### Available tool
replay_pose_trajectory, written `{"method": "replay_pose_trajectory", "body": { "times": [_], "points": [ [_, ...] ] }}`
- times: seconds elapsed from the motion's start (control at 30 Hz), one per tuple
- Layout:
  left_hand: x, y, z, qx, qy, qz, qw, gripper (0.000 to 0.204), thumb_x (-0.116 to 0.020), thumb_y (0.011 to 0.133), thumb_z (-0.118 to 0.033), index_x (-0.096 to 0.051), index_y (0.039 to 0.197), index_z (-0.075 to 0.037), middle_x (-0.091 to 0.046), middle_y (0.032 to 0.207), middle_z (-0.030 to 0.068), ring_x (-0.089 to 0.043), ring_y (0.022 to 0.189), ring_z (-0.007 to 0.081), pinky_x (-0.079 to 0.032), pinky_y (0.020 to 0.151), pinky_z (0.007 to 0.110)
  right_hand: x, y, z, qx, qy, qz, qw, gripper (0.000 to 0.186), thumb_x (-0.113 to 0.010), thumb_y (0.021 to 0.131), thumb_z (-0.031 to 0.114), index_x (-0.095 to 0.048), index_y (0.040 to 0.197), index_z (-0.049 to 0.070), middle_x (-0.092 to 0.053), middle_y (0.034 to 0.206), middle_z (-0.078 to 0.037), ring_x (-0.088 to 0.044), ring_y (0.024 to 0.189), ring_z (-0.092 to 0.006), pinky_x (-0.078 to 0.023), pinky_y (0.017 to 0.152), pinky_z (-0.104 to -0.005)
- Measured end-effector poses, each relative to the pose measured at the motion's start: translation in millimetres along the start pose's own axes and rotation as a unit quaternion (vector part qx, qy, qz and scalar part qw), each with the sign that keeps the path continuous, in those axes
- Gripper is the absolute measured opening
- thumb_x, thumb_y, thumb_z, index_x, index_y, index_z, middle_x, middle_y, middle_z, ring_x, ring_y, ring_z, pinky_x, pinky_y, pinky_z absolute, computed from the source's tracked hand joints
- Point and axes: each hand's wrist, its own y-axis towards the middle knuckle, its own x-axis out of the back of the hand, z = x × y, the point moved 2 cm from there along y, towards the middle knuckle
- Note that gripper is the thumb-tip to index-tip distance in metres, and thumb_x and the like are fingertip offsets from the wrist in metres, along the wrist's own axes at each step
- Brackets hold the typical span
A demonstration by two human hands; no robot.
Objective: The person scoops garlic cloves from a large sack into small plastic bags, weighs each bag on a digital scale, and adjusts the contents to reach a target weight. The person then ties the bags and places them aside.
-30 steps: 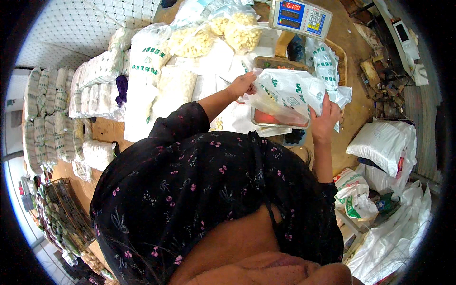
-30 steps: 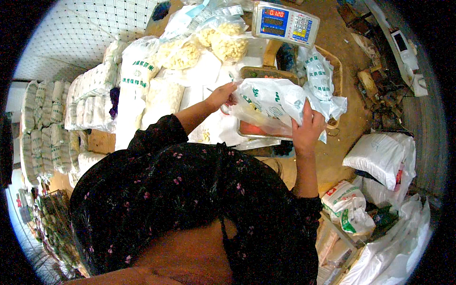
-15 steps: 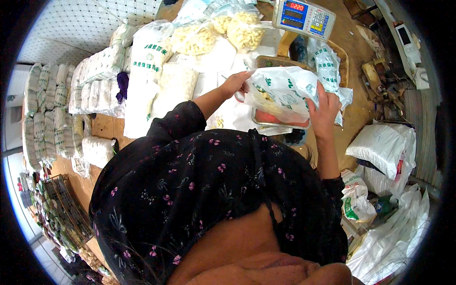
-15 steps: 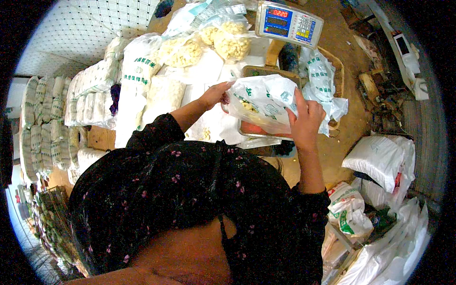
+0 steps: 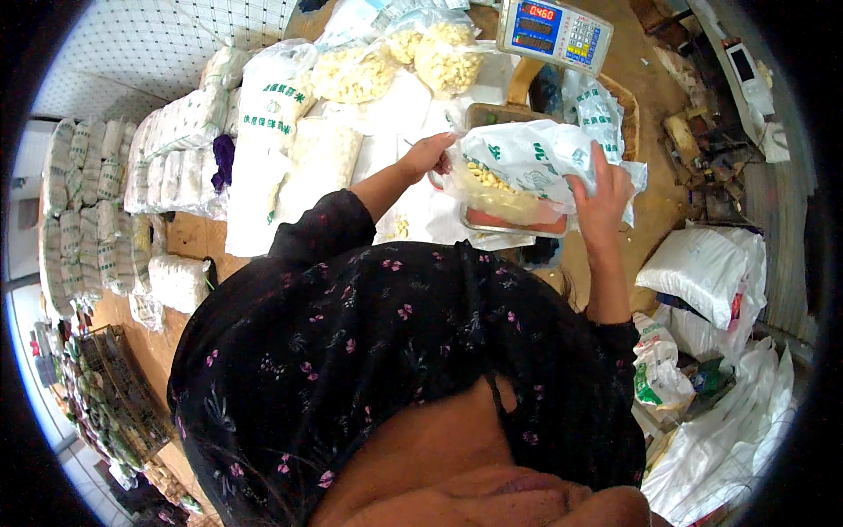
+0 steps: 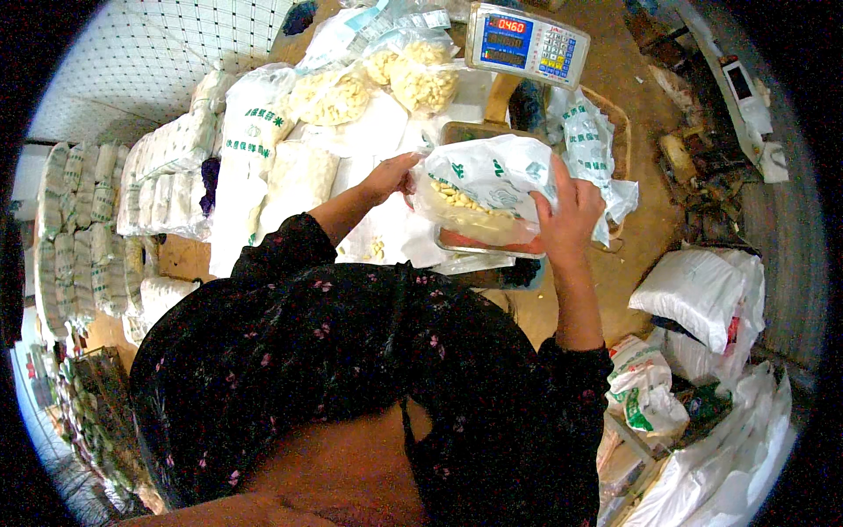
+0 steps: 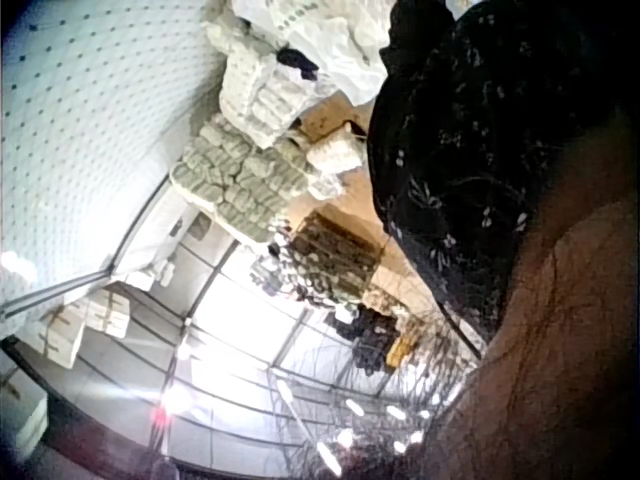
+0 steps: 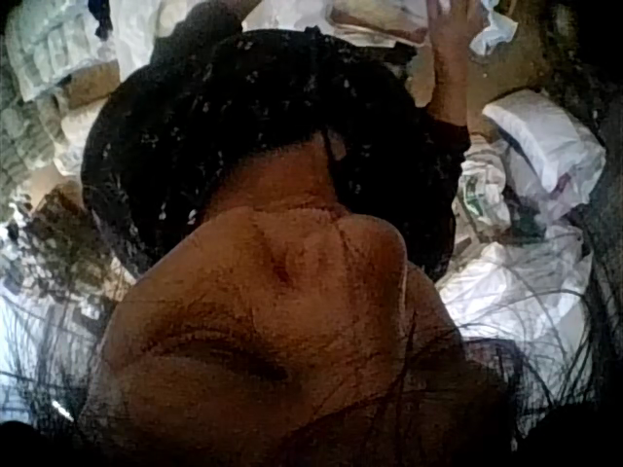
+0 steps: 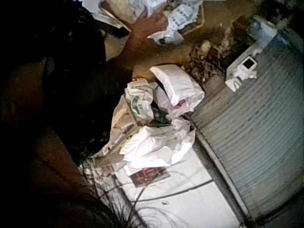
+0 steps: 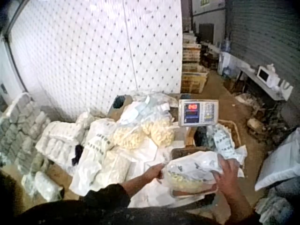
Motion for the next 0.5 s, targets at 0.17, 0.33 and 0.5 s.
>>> {"method": "replay_pose_trajectory", "body": {
  "times": [0.17, 0.33, 0.5],
  "points": [
    [1.0, -3.3, 0.2, 0.002, -0.010, -0.004, 1.000, 0.040, -0.041, 0.090, -0.042, -0.052, 0.106, -0.007, -0.056, 0.063, 0.0063, -0.055, 0.054, 0.0146, -0.046, 0.051, 0.027, 14.7, 2.3, -9.7, -0.059, 0.008, -0.013, 0.998, 0.067, -0.076, 0.060, 0.014, -0.050, 0.122, 0.014, -0.050, 0.089, -0.009, -0.048, 0.086, -0.0276, -0.036, 0.078, -0.0397],
    [-7.1, -6.3, -3.2, -0.012, 0.008, 0.041, 0.999, 0.036, -0.045, 0.089, -0.038, -0.052, 0.105, -0.006, -0.057, 0.064, 0.0056, -0.056, 0.054, 0.0127, -0.045, 0.050, 0.025, 22.8, -2.9, -23.1, -0.107, 0.056, -0.032, 0.992, 0.061, -0.076, 0.063, 0.013, -0.051, 0.119, 0.011, -0.051, 0.093, -0.012, -0.049, 0.089, -0.0298, -0.039, 0.079, -0.0398],
    [-21.7, -16.9, -3.9, -0.018, 0.101, 0.053, 0.993, 0.041, -0.053, 0.086, -0.024, -0.044, 0.124, -0.012, -0.057, 0.068, 0.0031, -0.055, 0.053, 0.0097, -0.047, 0.051, 0.023, 26.4, -5.0, -25.1, -0.153, 0.066, -0.028, 0.986, 0.058, -0.076, 0.064, 0.014, -0.052, 0.116, 0.007, -0.051, 0.100, -0.014, -0.048, 0.096, -0.0312, -0.041, 0.083, -0.0385]
  ]
}}
